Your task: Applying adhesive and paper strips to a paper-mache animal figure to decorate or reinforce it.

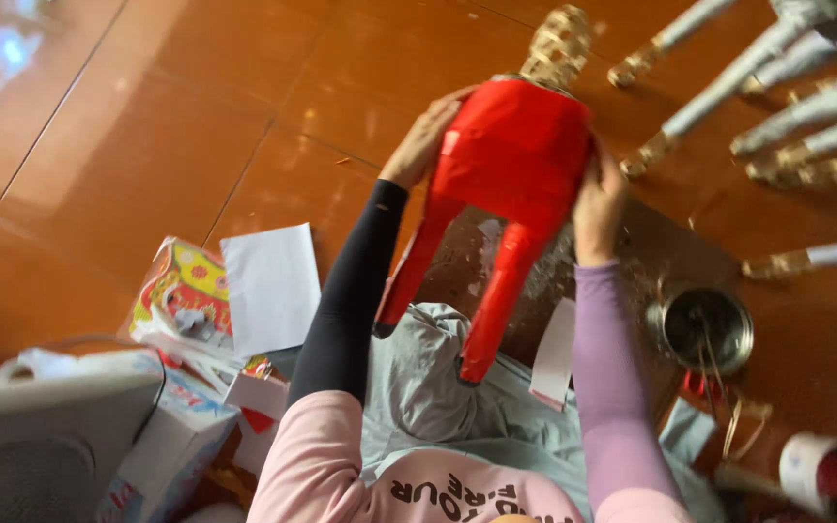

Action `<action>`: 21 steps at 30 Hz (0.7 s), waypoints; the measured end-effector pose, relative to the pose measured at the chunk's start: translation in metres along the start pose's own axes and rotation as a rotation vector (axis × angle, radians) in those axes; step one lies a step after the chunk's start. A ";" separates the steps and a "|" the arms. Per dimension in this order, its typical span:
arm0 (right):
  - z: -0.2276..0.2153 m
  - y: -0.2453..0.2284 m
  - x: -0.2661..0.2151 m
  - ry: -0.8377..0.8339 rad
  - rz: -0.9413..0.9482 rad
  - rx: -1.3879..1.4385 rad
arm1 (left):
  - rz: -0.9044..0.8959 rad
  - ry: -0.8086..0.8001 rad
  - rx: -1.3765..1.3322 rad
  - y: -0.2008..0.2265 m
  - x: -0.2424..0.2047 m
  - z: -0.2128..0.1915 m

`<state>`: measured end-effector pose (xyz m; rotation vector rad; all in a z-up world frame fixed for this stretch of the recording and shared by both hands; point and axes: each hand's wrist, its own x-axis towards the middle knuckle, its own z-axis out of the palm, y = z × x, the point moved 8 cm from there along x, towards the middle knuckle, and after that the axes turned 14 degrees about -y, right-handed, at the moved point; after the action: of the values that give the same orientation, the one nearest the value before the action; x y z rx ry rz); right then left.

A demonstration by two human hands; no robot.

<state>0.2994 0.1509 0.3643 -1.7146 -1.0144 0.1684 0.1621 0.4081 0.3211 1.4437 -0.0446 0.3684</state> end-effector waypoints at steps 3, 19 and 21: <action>0.005 0.020 -0.001 -0.028 0.027 0.160 | 0.055 -0.104 -0.304 -0.008 0.001 0.014; 0.051 -0.010 -0.005 -0.244 0.230 0.928 | 0.072 -0.151 -0.392 -0.048 0.008 0.023; 0.060 -0.017 -0.007 -0.333 0.165 1.092 | 0.016 -0.110 -0.520 -0.055 0.005 0.025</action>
<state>0.2522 0.1905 0.3519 -0.7590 -0.7639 0.9508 0.1863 0.3807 0.2731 0.9475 -0.2251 0.2642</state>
